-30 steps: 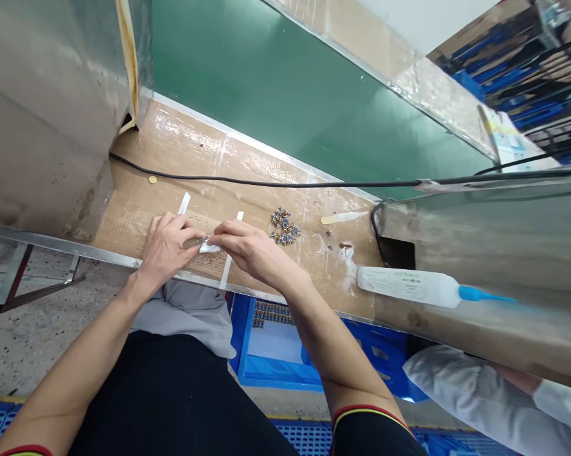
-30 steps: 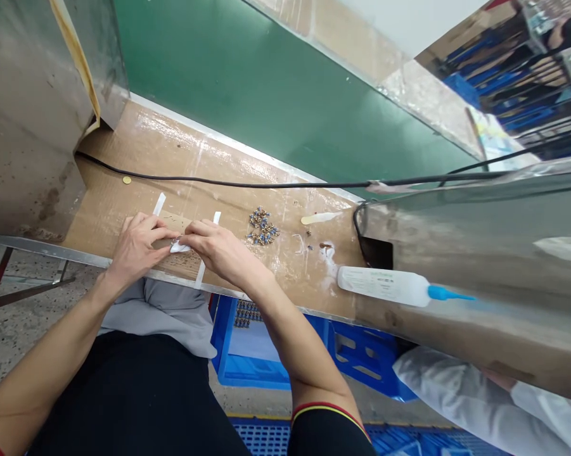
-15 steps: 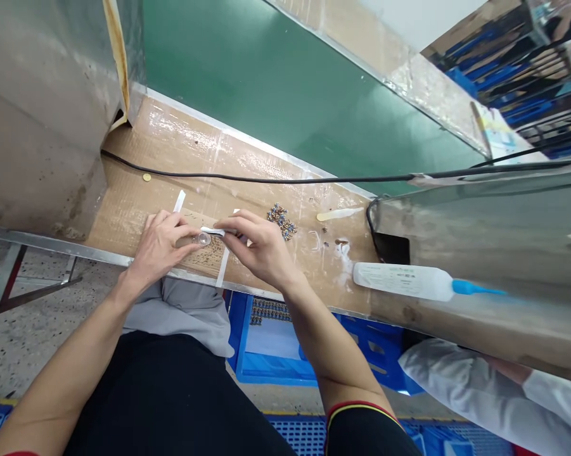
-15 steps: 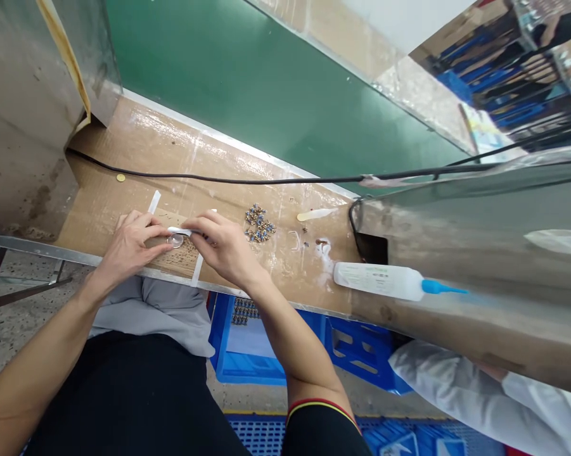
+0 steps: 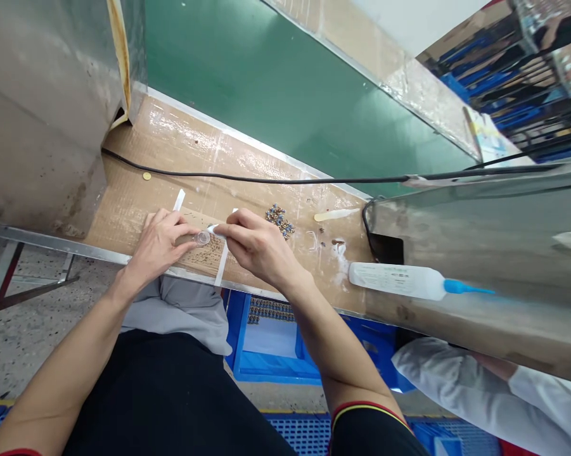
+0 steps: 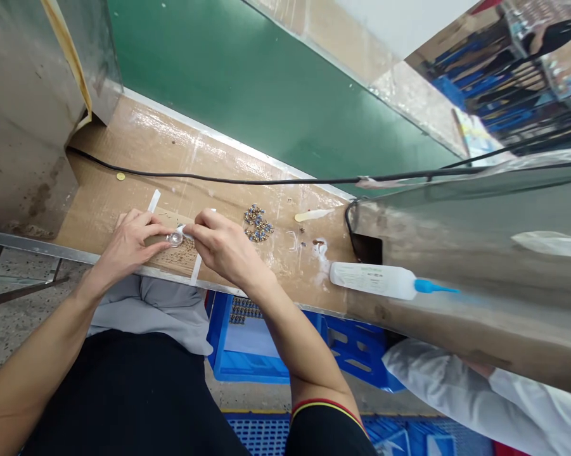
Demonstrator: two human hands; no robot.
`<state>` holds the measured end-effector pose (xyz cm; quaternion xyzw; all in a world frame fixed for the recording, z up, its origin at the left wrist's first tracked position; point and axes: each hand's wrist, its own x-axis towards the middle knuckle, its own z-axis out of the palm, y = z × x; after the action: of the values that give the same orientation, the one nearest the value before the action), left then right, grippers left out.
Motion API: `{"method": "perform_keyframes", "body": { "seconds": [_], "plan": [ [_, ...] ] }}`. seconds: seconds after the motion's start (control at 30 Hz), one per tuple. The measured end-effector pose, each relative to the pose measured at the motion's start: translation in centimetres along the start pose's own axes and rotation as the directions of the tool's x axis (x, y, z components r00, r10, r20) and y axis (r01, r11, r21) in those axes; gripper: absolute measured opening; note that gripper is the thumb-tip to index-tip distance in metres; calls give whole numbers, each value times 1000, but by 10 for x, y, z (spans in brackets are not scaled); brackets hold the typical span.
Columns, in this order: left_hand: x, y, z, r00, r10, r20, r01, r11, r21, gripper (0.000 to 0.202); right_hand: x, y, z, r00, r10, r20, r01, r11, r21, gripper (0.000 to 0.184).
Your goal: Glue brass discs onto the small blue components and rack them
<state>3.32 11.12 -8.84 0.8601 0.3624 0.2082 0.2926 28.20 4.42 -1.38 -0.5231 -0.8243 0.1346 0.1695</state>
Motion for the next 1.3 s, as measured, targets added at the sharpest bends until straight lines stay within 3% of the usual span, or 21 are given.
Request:
{"method": "perform_keyframes", "body": {
  "seconds": [0.2, 0.27, 0.37, 0.4, 0.5, 0.57, 0.73, 0.8, 0.93, 1.03, 1.13, 1.3],
  "plan": [
    [0, -1, 2, 1000, -3, -6, 3, 1000, 0, 19, -4, -7, 5, 988, 3, 154, -3, 1000, 2, 28],
    [0, -1, 2, 1000, -6, -5, 6, 1000, -1, 20, -7, -8, 4, 996, 14, 92, -21, 997, 73, 27],
    [-1, -2, 2, 1000, -2, -5, 2, 1000, 12, 19, -10, -10, 11, 991, 98, -92, -90, 992, 89, 29],
    [-1, -2, 2, 1000, 2, -5, -2, 1000, 16, 19, -11, -12, 15, 988, 115, -105, -108, 992, 70, 30],
    [0, -3, 2, 1000, 7, -5, -7, 1000, 14, 18, -17, -16, 23, 994, 107, 2, -107, 991, 75, 32],
    [0, -3, 2, 1000, 7, -9, -7, 1000, 0, 18, -23, -19, 22, 991, 134, -13, -131, 983, 132, 31],
    [0, -2, 1, 1000, 7, -6, -7, 1000, -6, 17, -27, -25, 27, 919, 276, -282, -222, 953, 208, 30],
    [0, -2, 1, 1000, 10, -5, -10, 1000, -4, 18, -26, -28, 35, 927, 258, -272, -199, 954, 225, 32],
    [0, -2, 0, 1000, 16, -8, -16, 1000, -8, 17, -31, -33, 39, 964, 235, -126, -181, 924, 338, 35],
    [1, -2, 0, 1000, 11, -13, -11, 1000, -3, 17, -37, -32, 36, 902, 383, -199, -285, 876, 389, 28],
    [1, -3, 1, 1000, 15, -17, -15, 1000, 17, 19, -38, -33, 46, 813, 481, -328, -370, 862, 346, 24],
    [0, -4, 1, 1000, 20, -17, -20, 1000, 5, 20, -26, -51, 77, 843, 410, -349, -408, 909, 83, 30]
  ]
}}
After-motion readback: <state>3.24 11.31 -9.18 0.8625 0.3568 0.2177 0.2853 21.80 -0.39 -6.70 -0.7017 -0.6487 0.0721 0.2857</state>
